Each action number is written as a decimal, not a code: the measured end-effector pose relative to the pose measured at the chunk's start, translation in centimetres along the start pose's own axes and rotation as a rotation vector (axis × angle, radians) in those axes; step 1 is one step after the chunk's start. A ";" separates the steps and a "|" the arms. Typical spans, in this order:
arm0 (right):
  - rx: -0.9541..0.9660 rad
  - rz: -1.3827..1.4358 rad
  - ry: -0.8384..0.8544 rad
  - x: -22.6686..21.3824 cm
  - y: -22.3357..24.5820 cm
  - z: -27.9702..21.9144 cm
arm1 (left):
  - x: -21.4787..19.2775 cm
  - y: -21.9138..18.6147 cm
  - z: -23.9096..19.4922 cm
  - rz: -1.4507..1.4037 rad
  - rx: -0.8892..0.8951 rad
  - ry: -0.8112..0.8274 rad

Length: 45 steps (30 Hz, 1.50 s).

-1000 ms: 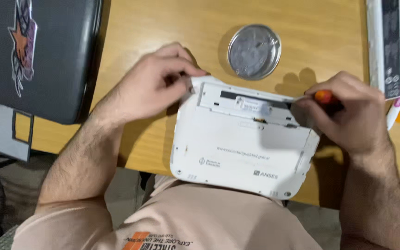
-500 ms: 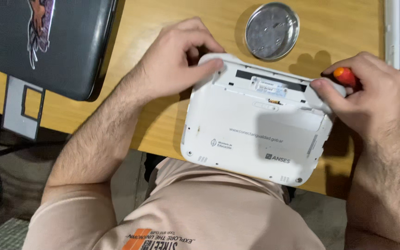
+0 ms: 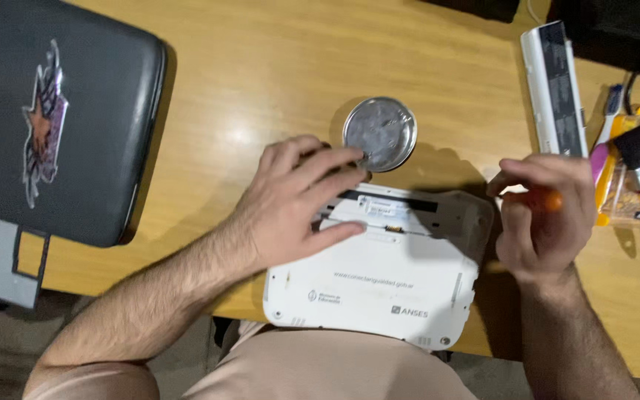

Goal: The person uses a screwdriver to remove several screws from the back of a white electronic device. They place the removed screws into a small metal container and continue unscrewing until the back cover is loose.

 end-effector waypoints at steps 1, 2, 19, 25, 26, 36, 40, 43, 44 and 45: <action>0.000 -0.005 -0.001 0.3 -0.2 0.0 | -0.1 -0.2 0.1 -0.002 0.005 -0.001; -0.035 -0.011 -0.066 0.0 0.0 -0.1 | -0.3 -0.4 0.2 0.001 0.003 -0.006; 0.204 0.228 -0.027 1.9 -0.1 -1.7 | -1.8 -0.2 0.5 -0.198 0.012 -0.125; 0.297 0.301 0.046 2.6 0.6 -0.6 | -2.4 0.1 0.6 -0.251 -0.015 -0.161; 0.300 0.337 0.088 3.0 1.0 0.0 | -2.3 0.0 0.6 -0.245 0.002 -0.152; 0.270 0.363 0.324 7.2 4.5 6.9 | -2.3 -0.3 0.5 -0.270 0.031 -0.163; 0.288 0.266 0.352 8.7 3.9 6.7 | -2.4 -0.2 0.5 -0.283 0.029 -0.160; 0.255 0.243 0.361 8.9 4.0 6.4 | -2.4 -0.3 0.5 -0.294 0.027 -0.155; 0.280 0.240 0.371 9.1 4.0 6.4 | -2.4 -0.3 0.5 -0.289 0.031 -0.156; 0.307 0.237 0.379 9.2 4.0 6.3 | -2.4 -0.3 0.5 -0.286 0.037 -0.156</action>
Point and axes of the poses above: each hand's wrist, its own z-axis towards the middle knuckle, its own x-axis out of the palm, y = z × x, the point moved 10 cm from there along z, towards the middle knuckle, and after that the axes turned 3 degrees about -z, right-handed, at the moved point
